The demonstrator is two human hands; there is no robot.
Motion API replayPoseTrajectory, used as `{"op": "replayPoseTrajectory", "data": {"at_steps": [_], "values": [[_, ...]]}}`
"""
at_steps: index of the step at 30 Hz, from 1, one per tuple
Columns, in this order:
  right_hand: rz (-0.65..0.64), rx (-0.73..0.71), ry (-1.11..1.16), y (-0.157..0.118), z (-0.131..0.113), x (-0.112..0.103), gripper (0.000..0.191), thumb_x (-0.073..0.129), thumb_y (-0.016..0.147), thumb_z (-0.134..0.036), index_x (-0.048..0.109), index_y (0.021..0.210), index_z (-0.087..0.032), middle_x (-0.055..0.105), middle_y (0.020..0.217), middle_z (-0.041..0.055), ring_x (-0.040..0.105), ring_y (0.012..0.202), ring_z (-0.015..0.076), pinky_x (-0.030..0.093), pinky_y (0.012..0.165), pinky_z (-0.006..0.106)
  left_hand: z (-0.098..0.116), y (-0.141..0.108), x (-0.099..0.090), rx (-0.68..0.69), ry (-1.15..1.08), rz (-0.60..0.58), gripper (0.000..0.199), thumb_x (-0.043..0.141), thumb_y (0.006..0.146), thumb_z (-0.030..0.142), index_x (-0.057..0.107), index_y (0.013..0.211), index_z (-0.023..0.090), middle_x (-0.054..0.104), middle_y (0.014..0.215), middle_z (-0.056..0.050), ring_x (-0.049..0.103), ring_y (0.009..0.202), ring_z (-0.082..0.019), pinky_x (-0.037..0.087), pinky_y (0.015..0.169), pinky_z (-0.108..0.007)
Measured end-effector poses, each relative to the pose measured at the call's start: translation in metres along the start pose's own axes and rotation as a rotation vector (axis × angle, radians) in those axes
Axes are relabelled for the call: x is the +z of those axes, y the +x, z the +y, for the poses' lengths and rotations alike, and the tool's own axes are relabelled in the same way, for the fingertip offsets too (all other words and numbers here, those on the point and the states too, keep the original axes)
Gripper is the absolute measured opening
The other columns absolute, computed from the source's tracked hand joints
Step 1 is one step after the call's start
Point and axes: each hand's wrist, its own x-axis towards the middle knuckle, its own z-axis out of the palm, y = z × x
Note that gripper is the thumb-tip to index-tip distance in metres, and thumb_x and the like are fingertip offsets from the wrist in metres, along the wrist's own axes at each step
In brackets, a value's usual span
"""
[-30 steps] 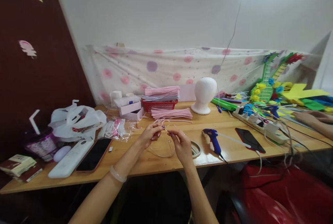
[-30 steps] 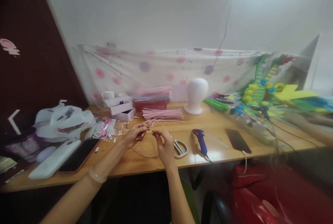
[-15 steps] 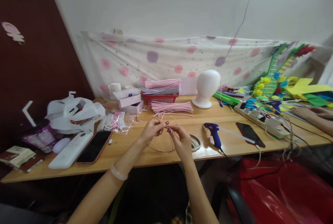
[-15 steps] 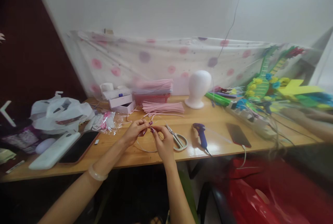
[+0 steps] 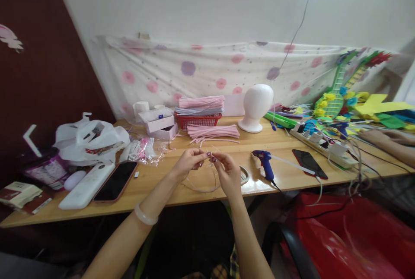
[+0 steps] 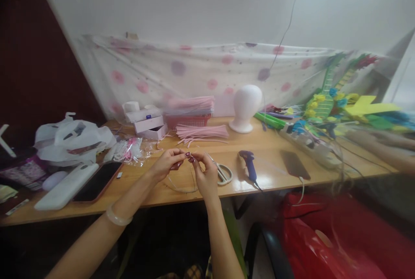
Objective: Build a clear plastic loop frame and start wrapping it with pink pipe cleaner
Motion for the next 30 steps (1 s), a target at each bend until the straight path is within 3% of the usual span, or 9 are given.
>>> {"op": "replayPoseTrajectory", "data": {"at_steps": [6, 14, 19, 24, 27, 30], "values": [[0.003, -0.002, -0.011, -0.001, 0.000, -0.001, 0.020, 0.064, 0.089, -0.036, 0.065, 0.103, -0.021, 0.071, 0.099, 0.0080, 0.068, 0.090, 0.0214, 0.054, 0.087, 0.038, -0.002, -0.001, 0.002, 0.035, -0.004, 0.044, 0.036, 0.078, 0.060, 0.045, 0.060, 0.060, 0.014, 0.048, 0.047, 0.004, 0.031, 0.040, -0.003, 0.016, 0.043, -0.022], [0.064, -0.020, -0.161, -0.008, -0.012, -0.005, 0.017, 0.062, 0.090, -0.037, 0.067, 0.096, -0.021, 0.071, 0.097, 0.0077, 0.065, 0.095, 0.0223, 0.051, 0.090, 0.040, -0.003, -0.007, 0.004, 0.114, -0.051, 0.155, 0.035, 0.078, 0.061, 0.045, 0.061, 0.061, 0.015, 0.046, 0.045, 0.006, 0.032, 0.041, -0.004, 0.019, 0.044, -0.022], [0.265, -0.096, -0.117, -0.004, -0.017, -0.013, 0.011, 0.064, 0.088, -0.031, 0.066, 0.093, -0.022, 0.066, 0.102, 0.0087, 0.063, 0.103, 0.0224, 0.054, 0.091, 0.041, -0.004, -0.012, 0.006, 0.108, -0.100, 0.230, 0.036, 0.079, 0.059, 0.044, 0.058, 0.059, 0.015, 0.044, 0.043, 0.007, 0.029, 0.040, -0.003, 0.018, 0.042, -0.020], [0.428, 0.042, 0.105, 0.003, -0.007, -0.025, 0.020, 0.073, 0.072, -0.028, 0.063, 0.087, -0.020, 0.063, 0.123, 0.0138, 0.061, 0.119, 0.0286, 0.059, 0.089, 0.043, -0.003, -0.011, 0.005, 0.107, -0.162, 0.284, 0.038, 0.080, 0.055, 0.045, 0.056, 0.059, 0.015, 0.042, 0.045, 0.008, 0.029, 0.039, -0.002, 0.017, 0.041, -0.019], [0.453, 0.119, 0.182, 0.004, -0.003, -0.030, 0.026, 0.079, 0.064, -0.026, 0.060, 0.080, -0.019, 0.064, 0.125, 0.0142, 0.068, 0.109, 0.0298, 0.060, 0.088, 0.045, -0.002, -0.011, 0.003, 0.105, -0.192, 0.308, 0.040, 0.081, 0.053, 0.045, 0.057, 0.060, 0.015, 0.043, 0.046, 0.008, 0.029, 0.038, -0.001, 0.017, 0.040, -0.018], [0.455, 0.150, 0.190, 0.003, -0.008, -0.032, 0.034, 0.085, 0.059, -0.027, 0.057, 0.077, -0.019, 0.068, 0.118, 0.0132, 0.075, 0.091, 0.0264, 0.062, 0.078, 0.039, -0.003, -0.011, 0.001, 0.093, -0.217, 0.330, 0.041, 0.082, 0.052, 0.046, 0.058, 0.063, 0.014, 0.044, 0.046, 0.008, 0.029, 0.038, 0.000, 0.017, 0.040, -0.018]]}}
